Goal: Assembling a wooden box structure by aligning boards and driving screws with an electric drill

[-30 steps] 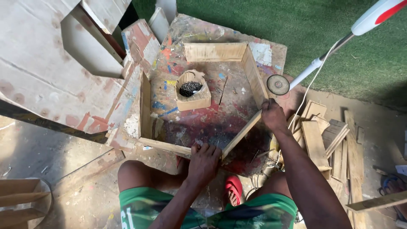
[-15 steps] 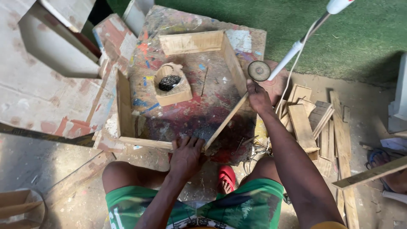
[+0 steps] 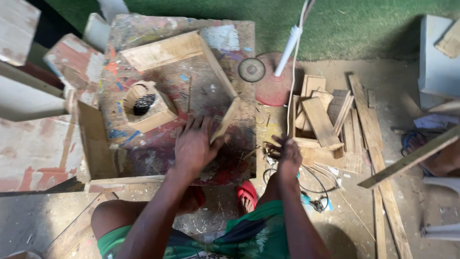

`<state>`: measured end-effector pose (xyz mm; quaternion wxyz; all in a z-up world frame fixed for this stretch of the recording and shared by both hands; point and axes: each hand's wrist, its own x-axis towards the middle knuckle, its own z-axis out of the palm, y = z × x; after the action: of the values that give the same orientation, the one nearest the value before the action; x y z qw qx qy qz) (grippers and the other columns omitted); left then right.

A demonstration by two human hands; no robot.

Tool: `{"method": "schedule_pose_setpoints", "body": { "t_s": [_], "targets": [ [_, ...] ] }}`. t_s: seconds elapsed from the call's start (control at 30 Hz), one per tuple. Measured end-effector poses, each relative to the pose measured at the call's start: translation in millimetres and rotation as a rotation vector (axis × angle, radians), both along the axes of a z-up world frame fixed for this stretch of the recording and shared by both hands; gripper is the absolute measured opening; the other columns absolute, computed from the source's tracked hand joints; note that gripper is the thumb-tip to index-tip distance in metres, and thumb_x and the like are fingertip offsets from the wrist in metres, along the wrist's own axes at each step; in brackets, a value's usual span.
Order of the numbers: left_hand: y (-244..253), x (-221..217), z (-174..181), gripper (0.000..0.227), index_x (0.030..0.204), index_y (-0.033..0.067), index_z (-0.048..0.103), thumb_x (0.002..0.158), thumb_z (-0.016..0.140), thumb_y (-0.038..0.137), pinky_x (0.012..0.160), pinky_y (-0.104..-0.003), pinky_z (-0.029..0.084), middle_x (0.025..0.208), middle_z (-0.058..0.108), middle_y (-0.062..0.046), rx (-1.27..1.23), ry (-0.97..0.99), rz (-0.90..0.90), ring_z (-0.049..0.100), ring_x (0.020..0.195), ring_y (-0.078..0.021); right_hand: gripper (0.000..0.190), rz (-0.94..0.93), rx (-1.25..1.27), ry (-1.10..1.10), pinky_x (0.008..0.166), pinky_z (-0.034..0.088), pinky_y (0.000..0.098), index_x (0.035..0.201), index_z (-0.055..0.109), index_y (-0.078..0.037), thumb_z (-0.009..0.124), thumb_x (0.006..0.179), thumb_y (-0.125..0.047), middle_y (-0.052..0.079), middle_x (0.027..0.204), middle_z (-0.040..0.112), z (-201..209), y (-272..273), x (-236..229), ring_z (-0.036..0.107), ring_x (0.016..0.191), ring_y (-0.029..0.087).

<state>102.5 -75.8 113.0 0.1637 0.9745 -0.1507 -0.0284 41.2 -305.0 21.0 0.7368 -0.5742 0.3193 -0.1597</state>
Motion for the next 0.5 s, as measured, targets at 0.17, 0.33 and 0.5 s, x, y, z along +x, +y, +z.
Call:
{"method": "schedule_pose_setpoints", "body": {
  "t_s": [0.17,0.33,0.5],
  "targets": [
    [-43.2,66.1,-22.4,0.078,0.144,0.0042,0.047,0.087,0.065,0.054,0.091,-0.066,0.054,0.107,0.073,-0.029,-0.009,0.157,-0.039,0.069,0.108,-0.0504,0.027,-0.023,-0.121,-0.022,0.062,0.062,0.0377,0.118,0.074,-0.006,0.052,0.105,-0.016,0.022,0.103,0.079,-26.8,1.1,-47.8,0.079,0.079,0.035],
    [-67.0,34.8,15.6,0.069,0.14,-0.0022,0.055,0.089,0.072,0.041,0.089,-0.064,0.051,0.107,0.072,-0.029,-0.082,-0.117,-0.054,0.068,0.108,-0.0506,0.022,-0.418,0.349,-0.227,0.048,0.058,0.0326,0.107,0.068,-0.013,0.047,0.107,-0.019,0.017,0.099,0.077,-82.2,-82.5,-59.4,0.074,0.066,0.03],
    [-35.3,-87.9,-22.5,0.052,0.134,0.0035,0.064,0.095,0.078,0.035,0.093,-0.043,0.056,0.118,0.071,-0.018,-0.222,-0.5,-0.304,0.069,0.101,-0.0339,0.041,-0.604,0.423,0.214,0.058,0.05,0.0361,0.132,0.061,-0.006,0.046,0.098,-0.024,0.016,0.11,0.072,-166.6,-170.6,-107.9,0.07,0.083,0.03]
  ]
}}
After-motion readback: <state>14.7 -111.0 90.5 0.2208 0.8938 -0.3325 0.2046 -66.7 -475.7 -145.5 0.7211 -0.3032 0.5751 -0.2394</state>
